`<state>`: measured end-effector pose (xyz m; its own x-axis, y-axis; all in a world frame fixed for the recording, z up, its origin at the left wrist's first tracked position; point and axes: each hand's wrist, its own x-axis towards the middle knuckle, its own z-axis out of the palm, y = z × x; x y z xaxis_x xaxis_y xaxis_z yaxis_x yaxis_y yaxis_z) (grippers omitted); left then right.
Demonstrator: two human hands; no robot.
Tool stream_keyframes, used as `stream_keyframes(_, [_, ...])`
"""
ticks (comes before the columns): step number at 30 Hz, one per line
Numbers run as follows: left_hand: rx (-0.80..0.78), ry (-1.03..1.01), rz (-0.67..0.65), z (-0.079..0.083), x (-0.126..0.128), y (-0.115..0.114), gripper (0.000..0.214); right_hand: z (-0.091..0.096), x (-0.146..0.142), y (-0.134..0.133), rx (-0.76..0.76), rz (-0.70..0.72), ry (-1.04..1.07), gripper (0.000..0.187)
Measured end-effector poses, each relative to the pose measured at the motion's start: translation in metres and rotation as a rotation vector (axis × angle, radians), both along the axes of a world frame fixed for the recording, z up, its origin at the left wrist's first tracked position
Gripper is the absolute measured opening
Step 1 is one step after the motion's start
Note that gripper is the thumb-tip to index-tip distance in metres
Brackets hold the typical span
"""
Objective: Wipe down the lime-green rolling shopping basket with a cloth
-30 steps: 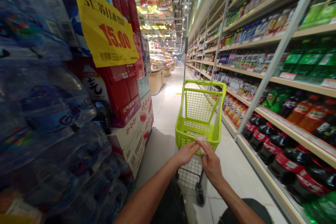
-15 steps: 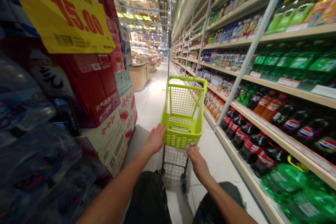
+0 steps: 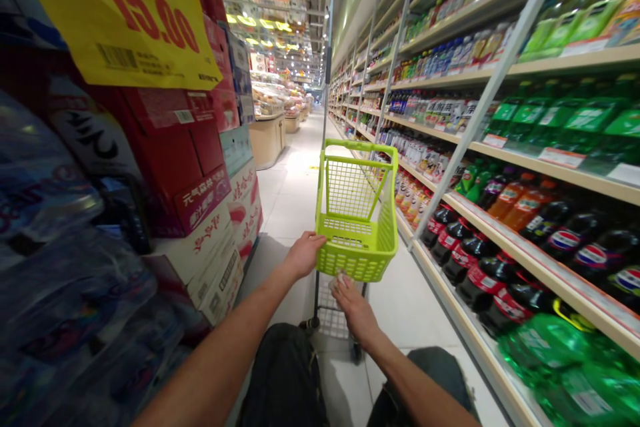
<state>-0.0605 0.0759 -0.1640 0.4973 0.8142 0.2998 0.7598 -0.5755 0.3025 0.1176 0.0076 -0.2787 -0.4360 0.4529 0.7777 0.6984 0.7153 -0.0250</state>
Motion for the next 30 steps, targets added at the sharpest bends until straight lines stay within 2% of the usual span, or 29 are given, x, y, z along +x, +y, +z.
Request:
stream_keyframes(4, [-0.034,-0.075,-0.019,-0.003,-0.001,0.004,0.035,0.022,-0.027,0.014,0.018,-0.032,-0.020,0.038])
stream_keyframes(6, [-0.054,-0.116,-0.008,-0.005,-0.002,0.005,0.038,0.023,-0.032,0.024,0.040,-0.066,-0.045,0.036])
stream_keyframes(9, [-0.073,-0.174,0.023,-0.010,-0.003,0.005,0.046,-0.002,-0.025,0.025,0.044,-0.108,-0.094,0.032])
stream_keyframes(12, [-0.084,-0.218,0.030,-0.016,-0.004,0.003,0.048,-0.021,-0.010,0.012,0.006,-0.123,-0.109,0.035])
stream_keyframes(15, [-0.098,-0.258,0.053,-0.022,-0.002,0.002,0.050,-0.006,-0.001,0.005,-0.002,-0.125,-0.065,0.041])
stream_keyframes(17, [-0.111,-0.278,0.080,-0.023,0.000,0.001,0.052,0.011,-0.001,0.010,0.010,-0.159,-0.024,0.045])
stream_keyframes(19, [-0.121,-0.283,0.095,-0.021,0.002,0.000,0.053,0.015,-0.003,0.017,0.019,-0.194,-0.016,0.045])
stream_keyframes(23, [-0.131,-0.258,0.097,-0.011,0.007,-0.007,0.051,-0.013,-0.002,0.015,-0.002,-0.182,-0.088,0.044])
stream_keyframes(25, [-0.128,-0.238,0.094,-0.007,0.009,-0.010,0.049,-0.021,0.002,0.007,-0.027,-0.177,-0.088,0.045])
stream_keyframes(27, [-0.110,-0.194,0.093,-0.006,0.011,-0.013,0.049,-0.013,0.008,0.002,-0.035,-0.180,-0.044,0.047])
stream_keyframes(30, [-0.082,-0.127,0.092,-0.005,0.015,-0.015,0.050,0.009,0.018,0.004,-0.014,-0.228,0.049,0.050])
